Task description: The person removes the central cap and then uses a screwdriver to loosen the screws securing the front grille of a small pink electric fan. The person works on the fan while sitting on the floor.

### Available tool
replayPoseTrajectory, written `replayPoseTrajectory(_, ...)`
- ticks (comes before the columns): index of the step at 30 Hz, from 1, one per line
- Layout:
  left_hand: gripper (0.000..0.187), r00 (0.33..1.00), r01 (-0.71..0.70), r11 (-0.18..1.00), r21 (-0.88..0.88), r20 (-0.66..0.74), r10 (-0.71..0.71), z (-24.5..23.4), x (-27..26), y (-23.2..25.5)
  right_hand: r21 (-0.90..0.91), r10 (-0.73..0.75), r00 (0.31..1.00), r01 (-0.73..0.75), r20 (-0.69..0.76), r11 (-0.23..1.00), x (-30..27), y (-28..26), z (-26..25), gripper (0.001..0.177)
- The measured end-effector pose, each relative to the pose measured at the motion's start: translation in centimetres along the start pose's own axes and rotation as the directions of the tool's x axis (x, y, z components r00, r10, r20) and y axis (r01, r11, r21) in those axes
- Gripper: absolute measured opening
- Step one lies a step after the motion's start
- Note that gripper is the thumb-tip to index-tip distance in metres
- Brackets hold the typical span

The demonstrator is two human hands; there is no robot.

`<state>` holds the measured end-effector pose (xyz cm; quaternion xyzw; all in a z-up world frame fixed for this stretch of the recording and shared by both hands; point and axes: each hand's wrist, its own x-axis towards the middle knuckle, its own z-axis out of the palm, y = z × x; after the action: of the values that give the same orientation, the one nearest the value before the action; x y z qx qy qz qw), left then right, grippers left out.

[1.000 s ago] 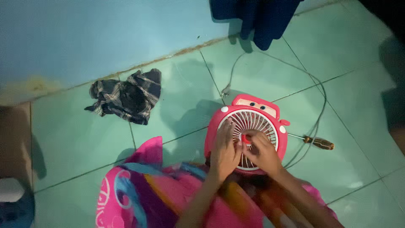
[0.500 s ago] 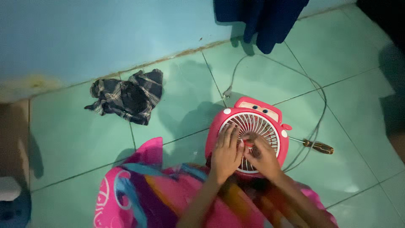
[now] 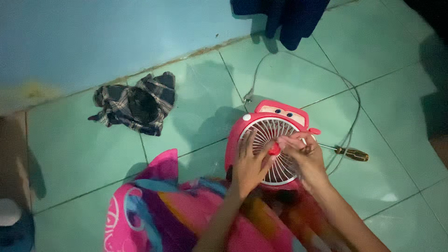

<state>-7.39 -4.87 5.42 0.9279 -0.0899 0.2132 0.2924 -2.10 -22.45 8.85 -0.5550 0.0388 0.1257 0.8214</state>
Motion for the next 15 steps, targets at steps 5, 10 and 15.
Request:
replayPoseTrajectory(5,0.047,0.998,0.061,0.992,-0.111,-0.016,-0.063,-0.7,0.2,0.1,0.186,0.225,0.971,-0.207,-0.08,0.96,0.8,1.4,-2.4,0.023)
replayPoseTrajectory(10,0.045,0.997,0.065,0.985,-0.158,-0.031,-0.071,-0.9,0.8,-0.1,0.289,0.24,0.971,-0.232,0.005,0.929,1.0,2.3,-3.7,0.017)
replayPoseTrajectory(15,0.041,0.969,0.157,0.879,-0.45,-0.101,-0.225,0.4,0.4,-0.6,0.284,0.367,0.928,-0.337,-0.058,0.897,1.1,1.6,-2.9,0.024)
